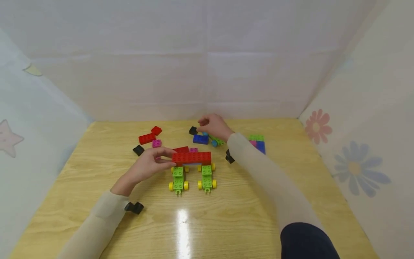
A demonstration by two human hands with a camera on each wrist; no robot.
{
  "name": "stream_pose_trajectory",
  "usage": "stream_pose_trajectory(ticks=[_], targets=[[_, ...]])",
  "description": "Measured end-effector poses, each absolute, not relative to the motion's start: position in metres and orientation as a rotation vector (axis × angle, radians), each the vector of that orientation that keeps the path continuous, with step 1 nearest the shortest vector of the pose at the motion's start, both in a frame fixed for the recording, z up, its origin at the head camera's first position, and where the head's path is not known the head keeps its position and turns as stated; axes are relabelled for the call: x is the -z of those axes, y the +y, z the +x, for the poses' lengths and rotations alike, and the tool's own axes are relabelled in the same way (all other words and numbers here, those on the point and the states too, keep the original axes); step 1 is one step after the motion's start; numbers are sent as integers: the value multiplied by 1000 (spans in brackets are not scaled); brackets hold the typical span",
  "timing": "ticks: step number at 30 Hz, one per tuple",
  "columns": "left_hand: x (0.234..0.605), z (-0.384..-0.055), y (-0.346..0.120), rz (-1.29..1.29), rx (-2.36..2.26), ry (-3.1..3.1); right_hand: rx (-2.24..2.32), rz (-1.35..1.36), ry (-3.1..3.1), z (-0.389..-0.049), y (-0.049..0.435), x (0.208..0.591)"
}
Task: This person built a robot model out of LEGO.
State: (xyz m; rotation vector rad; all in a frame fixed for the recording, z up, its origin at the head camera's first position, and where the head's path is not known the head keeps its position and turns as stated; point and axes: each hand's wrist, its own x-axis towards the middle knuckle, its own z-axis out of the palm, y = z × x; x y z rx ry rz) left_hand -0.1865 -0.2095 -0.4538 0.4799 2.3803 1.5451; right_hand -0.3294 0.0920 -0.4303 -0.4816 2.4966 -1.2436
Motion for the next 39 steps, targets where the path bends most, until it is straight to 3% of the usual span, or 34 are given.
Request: stream_pose_trajectory(ticks=[18, 39], targets=[[452, -182, -220, 438, -1532, 2357, 1035, -471, 2650, -364, 41, 457], [454, -185, -218, 486, -1513, 2367, 906, -439, 2698, -357, 38, 466]])
